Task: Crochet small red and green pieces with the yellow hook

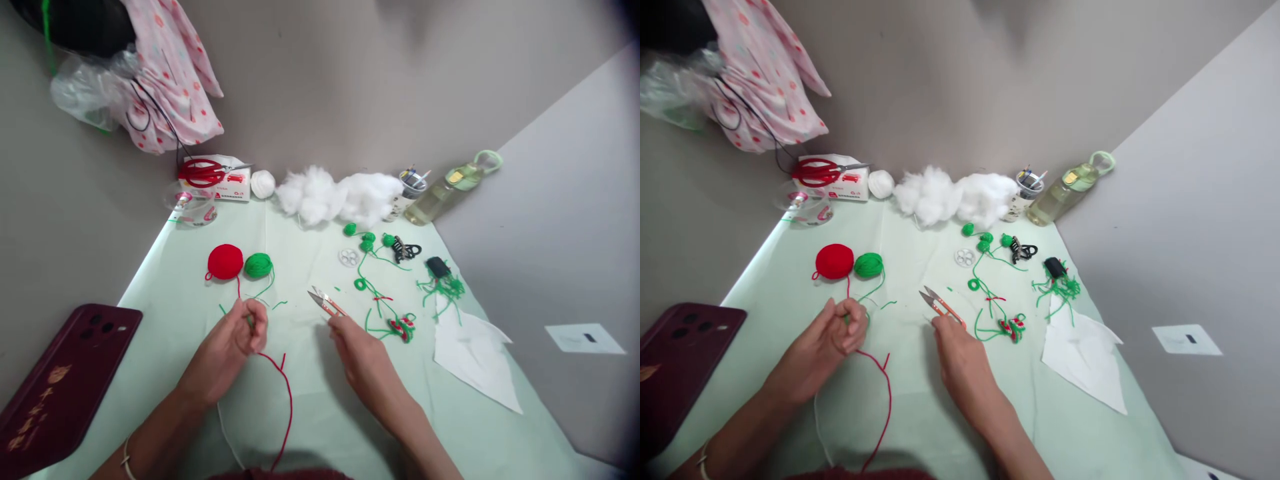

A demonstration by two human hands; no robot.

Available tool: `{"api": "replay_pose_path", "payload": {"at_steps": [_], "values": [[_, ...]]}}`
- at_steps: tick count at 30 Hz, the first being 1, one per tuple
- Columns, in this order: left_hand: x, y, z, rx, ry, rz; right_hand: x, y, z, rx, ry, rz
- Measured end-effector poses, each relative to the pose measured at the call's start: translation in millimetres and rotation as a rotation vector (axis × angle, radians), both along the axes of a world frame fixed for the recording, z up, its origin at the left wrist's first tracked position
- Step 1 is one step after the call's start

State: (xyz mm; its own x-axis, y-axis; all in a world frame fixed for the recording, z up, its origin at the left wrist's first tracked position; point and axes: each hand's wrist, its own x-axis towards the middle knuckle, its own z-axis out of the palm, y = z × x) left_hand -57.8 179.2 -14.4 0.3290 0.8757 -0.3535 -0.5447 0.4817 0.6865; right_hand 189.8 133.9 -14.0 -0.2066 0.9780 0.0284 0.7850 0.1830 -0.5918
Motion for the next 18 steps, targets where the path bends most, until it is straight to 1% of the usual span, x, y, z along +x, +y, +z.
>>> {"api": "replay_pose_path", "payload": {"at_steps": [1,2,5,7,10,13,18], "values": [[1,-2,1.7,0.012,-0.036,-0.082,-1,1,2.8,-0.064,0.147,-0.068],[3,-3,3.2,0.025,-0.073,-0.159,-4,2,6.3,-0.145,0.289,-0.091],[9,-10,4.2,0.045,-0.149,-0.333,-17,4,17.5,-0.438,0.581,-0.066],[12,-14,1.0,0.065,-0.189,-0.410,-27,6,22.9,-0.550,0.679,-0.047],[14,-18,-6.4,0.141,-0.253,-0.475,-36,7,27.4,-0.590,0.729,-0.019],[15,-20,-10.8,0.182,-0.251,-0.507,-38,7,28.2,-0.576,0.751,0.034],[16,-21,-11.2,0.274,-0.200,-0.628,-40,5,20.9,-0.491,0.773,-0.034]]}}
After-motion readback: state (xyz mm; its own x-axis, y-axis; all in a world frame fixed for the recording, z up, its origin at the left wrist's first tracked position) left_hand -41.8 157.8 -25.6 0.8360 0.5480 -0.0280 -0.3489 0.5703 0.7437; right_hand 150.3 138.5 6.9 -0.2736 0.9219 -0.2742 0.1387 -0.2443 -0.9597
